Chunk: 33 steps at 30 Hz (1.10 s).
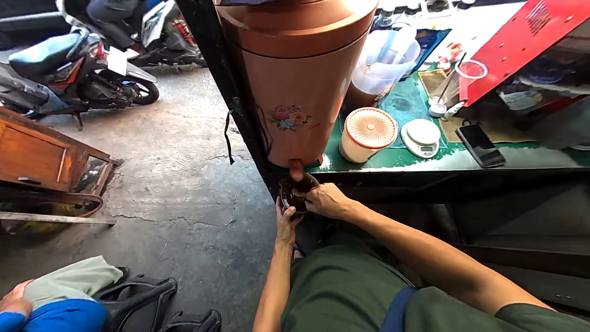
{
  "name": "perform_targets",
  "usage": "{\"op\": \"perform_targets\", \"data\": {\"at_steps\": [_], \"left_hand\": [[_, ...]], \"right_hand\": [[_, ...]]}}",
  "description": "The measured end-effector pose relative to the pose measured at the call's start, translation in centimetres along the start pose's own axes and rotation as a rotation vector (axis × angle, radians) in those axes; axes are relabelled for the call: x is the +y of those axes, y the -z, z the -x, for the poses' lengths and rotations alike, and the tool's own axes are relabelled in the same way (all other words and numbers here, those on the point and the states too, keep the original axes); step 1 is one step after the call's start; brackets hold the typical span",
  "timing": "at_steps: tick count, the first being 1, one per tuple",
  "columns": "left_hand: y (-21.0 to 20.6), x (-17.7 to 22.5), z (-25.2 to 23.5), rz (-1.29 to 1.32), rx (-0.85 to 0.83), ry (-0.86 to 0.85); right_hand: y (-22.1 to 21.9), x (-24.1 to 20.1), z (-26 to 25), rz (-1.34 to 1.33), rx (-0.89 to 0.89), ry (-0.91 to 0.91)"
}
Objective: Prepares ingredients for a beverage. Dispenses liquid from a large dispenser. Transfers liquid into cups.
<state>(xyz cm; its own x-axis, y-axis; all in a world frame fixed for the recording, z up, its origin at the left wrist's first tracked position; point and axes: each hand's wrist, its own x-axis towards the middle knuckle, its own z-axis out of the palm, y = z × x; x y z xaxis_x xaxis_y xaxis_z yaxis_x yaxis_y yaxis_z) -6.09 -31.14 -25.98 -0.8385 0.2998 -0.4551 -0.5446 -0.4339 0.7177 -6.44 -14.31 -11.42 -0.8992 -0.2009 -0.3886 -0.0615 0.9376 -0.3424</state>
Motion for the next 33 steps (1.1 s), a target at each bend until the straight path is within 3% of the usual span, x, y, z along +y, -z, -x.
{"op": "perform_targets", "data": {"at_steps": [2,5,7,10,12,15,17,20,21,25,27,30,33], "left_hand": [[0.0,0.0,0.0,-0.002,0.003,0.0],[-0.1,0.0,0.1,0.002,0.015,-0.003],[-0.1,0.1,0.0,0.007,0.013,-0.004],[-0.1,0.1,-0.1,0.0,0.006,0.0],[-0.1,0.1,-0.2,0.0,0.006,0.002],[-0.1,0.2,-0.1,0.003,0.014,0.003],[-0.1,0.4,-0.1,0.009,0.014,0.003],[-0.1,0.4,-0.1,0.007,0.011,0.0],[-0.1,0.4,-0.1,0.005,0.012,0.0],[-0.2,0.5,-0.1,-0.002,0.023,-0.003],[-0.1,0.5,-0.2,0.005,0.021,-0.005],[-0.1,0.4,-0.2,0.0,0.009,-0.007],[-0.2,0.5,-0.1,-0.007,0.018,-0.006]], "right_hand": [[0.1,0.2,-0.2,-0.089,0.045,0.016],[-1.1,1.6,-1.5,-0.092,0.308,-0.114],[-0.8,1.2,-1.4,-0.009,0.227,-0.14],[0.3,-0.2,-0.3,0.02,-0.044,0.012],[0.1,0.3,-0.6,-0.067,0.051,0.046],[-1.2,1.9,-2.0,-0.088,0.31,-0.087],[-1.1,1.8,-1.7,-0.027,0.237,-0.089],[-0.1,0.5,-0.3,-0.012,0.026,0.072],[0.0,0.5,-0.3,-0.043,0.026,0.087],[-1.4,2.0,-1.9,-0.084,0.331,-0.073],[-1.2,1.5,-1.6,-0.014,0.24,-0.073],[-0.3,0.4,-0.5,0.007,0.023,0.075],[-0.2,1.0,-1.1,-0.099,0.14,0.022]]}}
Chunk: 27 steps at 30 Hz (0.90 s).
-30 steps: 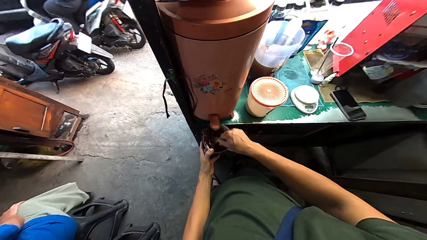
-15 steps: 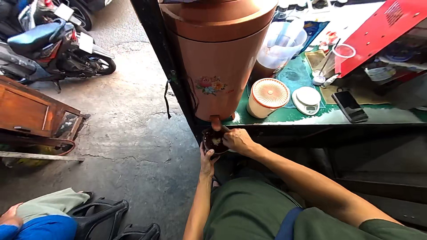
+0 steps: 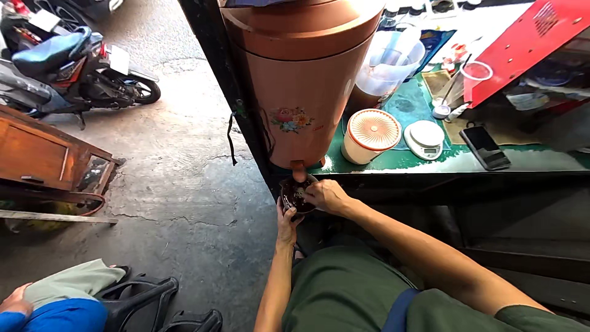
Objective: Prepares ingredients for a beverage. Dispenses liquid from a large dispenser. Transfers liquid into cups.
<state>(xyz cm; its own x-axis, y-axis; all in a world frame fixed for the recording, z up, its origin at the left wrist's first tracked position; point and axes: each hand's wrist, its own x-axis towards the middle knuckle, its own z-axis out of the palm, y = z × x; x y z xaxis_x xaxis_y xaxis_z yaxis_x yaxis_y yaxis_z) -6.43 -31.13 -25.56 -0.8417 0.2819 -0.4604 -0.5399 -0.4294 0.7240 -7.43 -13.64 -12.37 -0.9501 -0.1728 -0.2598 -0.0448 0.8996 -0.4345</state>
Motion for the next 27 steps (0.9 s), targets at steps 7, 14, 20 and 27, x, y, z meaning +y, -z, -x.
{"op": "perform_targets", "data": {"at_steps": [7,14,20,27], "left_hand": [[0.0,0.0,0.0,0.01,-0.008,-0.003],[0.0,0.2,-0.1,0.014,-0.01,-0.006],[0.0,0.2,-0.1,0.013,-0.005,0.002],[0.0,0.2,-0.1,0.006,-0.02,-0.004]], "right_hand": [[0.3,-0.5,0.6,0.069,-0.077,0.004],[0.0,-0.1,-0.1,0.104,0.014,-0.091],[-0.5,0.2,-0.3,0.027,0.116,-0.062],[0.2,-0.8,1.1,0.099,-0.069,0.052]]}}
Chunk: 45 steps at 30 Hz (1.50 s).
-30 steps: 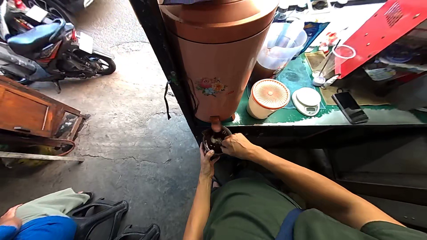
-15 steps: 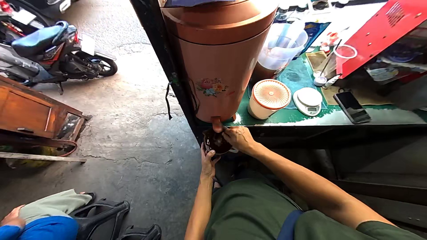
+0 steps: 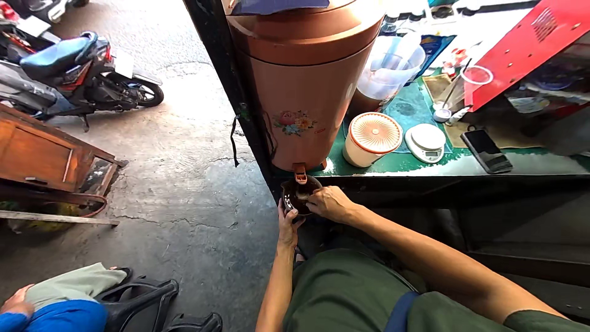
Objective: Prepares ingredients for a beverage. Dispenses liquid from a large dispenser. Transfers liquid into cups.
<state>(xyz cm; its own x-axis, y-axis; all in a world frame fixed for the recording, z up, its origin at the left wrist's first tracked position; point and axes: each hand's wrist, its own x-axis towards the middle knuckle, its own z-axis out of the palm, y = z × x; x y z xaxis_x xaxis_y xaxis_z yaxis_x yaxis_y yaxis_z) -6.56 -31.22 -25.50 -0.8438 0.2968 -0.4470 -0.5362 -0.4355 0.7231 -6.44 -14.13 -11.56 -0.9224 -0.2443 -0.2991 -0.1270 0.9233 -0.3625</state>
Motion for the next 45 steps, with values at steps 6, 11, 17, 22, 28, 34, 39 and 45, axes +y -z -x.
{"op": "perform_targets", "data": {"at_steps": [6,11,17,22,28,34,39,45], "left_hand": [[-0.1,0.0,0.0,0.002,0.009,-0.001],[-0.2,0.1,0.1,0.008,0.013,0.013],[-0.4,0.3,0.2,0.014,0.021,0.016],[-0.3,0.2,0.0,0.019,0.024,0.014],[-0.1,0.2,-0.2,0.023,0.027,0.013],[0.0,0.3,-0.3,0.019,0.031,0.01],[0.1,0.3,-0.3,0.019,0.032,0.014],[0.2,0.3,-0.4,0.015,0.019,0.012]], "right_hand": [[-0.3,1.0,0.5,0.116,0.361,0.218],[0.7,0.8,1.4,0.227,0.426,0.395],[1.1,0.8,1.1,0.244,0.379,0.419],[1.4,0.8,0.8,0.261,0.371,0.428],[1.2,1.2,0.5,0.272,0.386,0.458],[1.6,1.1,0.5,0.262,0.365,0.451],[1.7,1.1,0.6,0.263,0.35,0.45],[1.9,0.9,0.7,0.239,0.352,0.441]]}}
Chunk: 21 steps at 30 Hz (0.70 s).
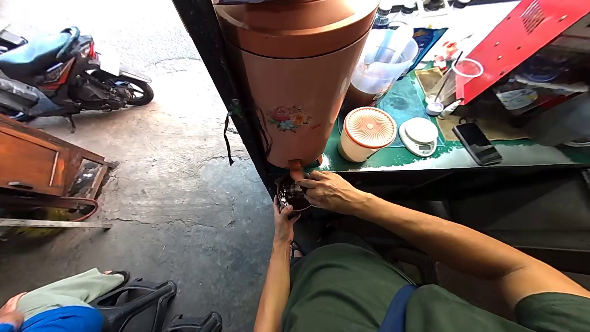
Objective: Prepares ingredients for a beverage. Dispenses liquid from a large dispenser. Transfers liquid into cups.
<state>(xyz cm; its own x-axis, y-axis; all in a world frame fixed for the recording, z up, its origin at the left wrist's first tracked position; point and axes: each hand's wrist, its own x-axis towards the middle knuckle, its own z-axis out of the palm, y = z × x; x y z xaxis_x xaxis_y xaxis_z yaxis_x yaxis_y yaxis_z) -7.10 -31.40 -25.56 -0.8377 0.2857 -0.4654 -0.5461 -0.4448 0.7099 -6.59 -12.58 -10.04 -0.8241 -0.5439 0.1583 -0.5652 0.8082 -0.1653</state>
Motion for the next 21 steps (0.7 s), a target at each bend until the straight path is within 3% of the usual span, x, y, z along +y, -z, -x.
{"op": "perform_targets", "data": {"at_steps": [21], "left_hand": [[0.03,-0.17,0.01,-0.022,-0.015,-0.005]], "right_hand": [[0.23,0.21,-0.14,-0.012,-0.028,-0.001]]}}
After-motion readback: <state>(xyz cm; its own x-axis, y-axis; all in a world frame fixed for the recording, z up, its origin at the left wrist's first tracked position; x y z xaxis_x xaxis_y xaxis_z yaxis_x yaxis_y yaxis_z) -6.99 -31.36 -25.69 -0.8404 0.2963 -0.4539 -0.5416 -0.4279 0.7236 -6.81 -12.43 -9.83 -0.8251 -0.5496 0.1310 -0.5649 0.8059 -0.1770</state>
